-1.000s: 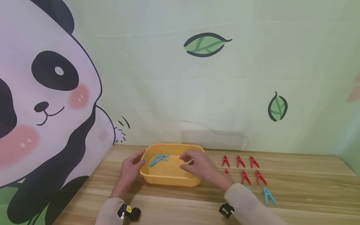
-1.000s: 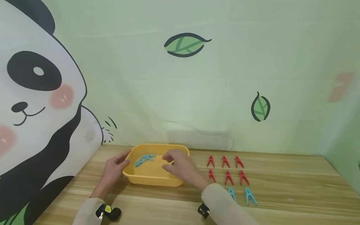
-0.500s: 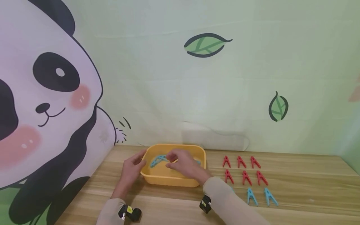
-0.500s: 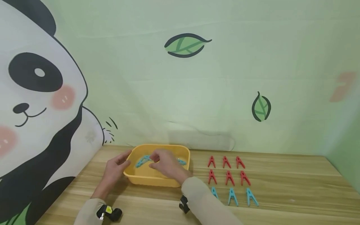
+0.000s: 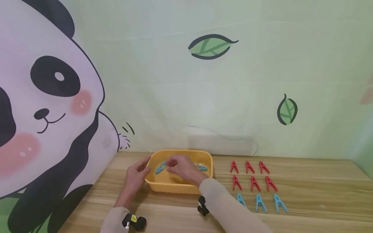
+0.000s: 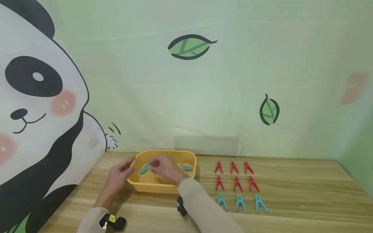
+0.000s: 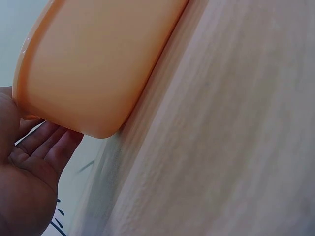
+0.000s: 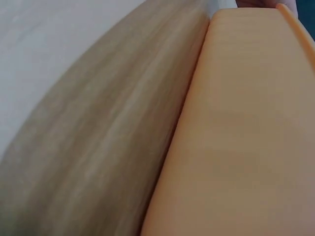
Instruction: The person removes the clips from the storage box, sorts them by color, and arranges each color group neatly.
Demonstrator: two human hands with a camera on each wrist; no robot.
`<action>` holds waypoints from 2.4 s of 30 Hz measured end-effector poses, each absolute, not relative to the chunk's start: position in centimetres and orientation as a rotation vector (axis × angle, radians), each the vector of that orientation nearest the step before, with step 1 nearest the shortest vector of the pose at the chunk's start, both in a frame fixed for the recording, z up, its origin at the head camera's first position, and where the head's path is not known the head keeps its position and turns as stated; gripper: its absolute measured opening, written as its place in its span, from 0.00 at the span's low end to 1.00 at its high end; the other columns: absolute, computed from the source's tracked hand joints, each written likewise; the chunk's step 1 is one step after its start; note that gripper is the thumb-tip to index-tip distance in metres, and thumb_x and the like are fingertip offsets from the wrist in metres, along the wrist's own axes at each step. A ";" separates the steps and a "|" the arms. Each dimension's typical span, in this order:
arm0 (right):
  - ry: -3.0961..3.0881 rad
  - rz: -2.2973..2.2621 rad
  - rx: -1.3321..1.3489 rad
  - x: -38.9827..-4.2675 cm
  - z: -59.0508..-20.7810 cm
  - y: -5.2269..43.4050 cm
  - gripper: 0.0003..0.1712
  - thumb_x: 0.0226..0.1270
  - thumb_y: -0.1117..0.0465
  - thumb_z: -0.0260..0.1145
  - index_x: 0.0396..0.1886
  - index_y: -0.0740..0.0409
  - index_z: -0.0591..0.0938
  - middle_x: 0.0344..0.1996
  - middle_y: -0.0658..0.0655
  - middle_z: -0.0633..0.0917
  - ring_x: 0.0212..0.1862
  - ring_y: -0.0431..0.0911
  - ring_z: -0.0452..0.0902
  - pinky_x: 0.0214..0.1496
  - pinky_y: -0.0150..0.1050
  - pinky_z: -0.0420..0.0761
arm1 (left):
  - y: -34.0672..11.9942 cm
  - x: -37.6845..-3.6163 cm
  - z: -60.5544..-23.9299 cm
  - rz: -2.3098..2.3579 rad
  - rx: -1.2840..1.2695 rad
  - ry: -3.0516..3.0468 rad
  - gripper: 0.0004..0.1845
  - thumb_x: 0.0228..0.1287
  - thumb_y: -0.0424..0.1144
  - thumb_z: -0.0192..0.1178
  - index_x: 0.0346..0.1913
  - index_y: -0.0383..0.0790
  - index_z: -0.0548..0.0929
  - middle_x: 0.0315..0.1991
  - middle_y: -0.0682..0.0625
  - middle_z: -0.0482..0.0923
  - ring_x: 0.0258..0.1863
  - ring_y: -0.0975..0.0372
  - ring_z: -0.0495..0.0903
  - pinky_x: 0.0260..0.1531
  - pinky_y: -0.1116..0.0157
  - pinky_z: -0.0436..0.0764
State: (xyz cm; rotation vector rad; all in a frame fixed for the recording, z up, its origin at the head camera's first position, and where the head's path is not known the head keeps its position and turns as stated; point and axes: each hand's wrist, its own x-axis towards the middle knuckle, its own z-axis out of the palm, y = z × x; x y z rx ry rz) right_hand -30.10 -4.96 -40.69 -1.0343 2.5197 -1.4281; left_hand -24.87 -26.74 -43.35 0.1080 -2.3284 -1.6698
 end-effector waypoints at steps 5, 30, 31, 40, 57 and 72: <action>2.536 -1.378 -1.033 -30.5 -40.9 -5.7 0.10 0.68 0.72 0.74 0.48 0.70 0.88 0.44 0.62 0.90 0.47 0.49 0.86 0.54 0.39 0.86 | -26.8 -24.8 -43.4 -1.670 0.103 -2.314 0.25 0.75 0.27 0.59 0.73 0.29 0.75 0.72 0.35 0.74 0.70 0.44 0.75 0.62 0.63 0.78; 2.650 -1.073 -1.215 -31.5 -41.5 -7.4 0.15 0.64 0.75 0.73 0.50 0.66 0.89 0.46 0.59 0.90 0.51 0.52 0.86 0.58 0.41 0.85 | -26.8 -24.9 -43.5 -1.728 0.089 -2.287 0.26 0.75 0.26 0.58 0.74 0.30 0.75 0.70 0.34 0.75 0.69 0.43 0.76 0.60 0.65 0.81; 2.651 -1.067 -1.201 -31.5 -41.5 -7.5 0.15 0.63 0.75 0.73 0.50 0.65 0.89 0.45 0.58 0.90 0.50 0.51 0.86 0.57 0.40 0.85 | -26.8 -24.9 -43.5 -1.736 0.091 -2.280 0.26 0.75 0.25 0.58 0.73 0.30 0.75 0.70 0.34 0.75 0.69 0.43 0.76 0.59 0.66 0.81; 2.700 -1.061 -1.035 -31.3 -41.3 -7.4 0.12 0.66 0.68 0.76 0.49 0.63 0.89 0.38 0.54 0.87 0.42 0.46 0.82 0.51 0.40 0.85 | -26.9 -24.9 -43.6 -1.728 0.085 -2.278 0.25 0.75 0.25 0.58 0.73 0.29 0.75 0.70 0.34 0.75 0.70 0.44 0.76 0.59 0.66 0.81; 2.765 -0.892 -1.021 -31.2 -41.3 -7.0 0.14 0.66 0.67 0.75 0.50 0.64 0.89 0.48 0.57 0.85 0.50 0.48 0.79 0.61 0.44 0.82 | -26.5 -25.0 -43.4 -1.701 0.078 -2.276 0.25 0.74 0.26 0.59 0.72 0.27 0.75 0.70 0.33 0.75 0.68 0.42 0.77 0.58 0.69 0.81; 2.785 -0.931 -0.979 -30.4 -40.3 -5.5 0.16 0.65 0.65 0.75 0.51 0.66 0.87 0.46 0.57 0.87 0.46 0.47 0.80 0.55 0.41 0.83 | -26.5 -25.1 -43.3 -1.694 0.078 -2.279 0.25 0.75 0.26 0.59 0.72 0.29 0.76 0.70 0.35 0.76 0.68 0.43 0.78 0.53 0.76 0.80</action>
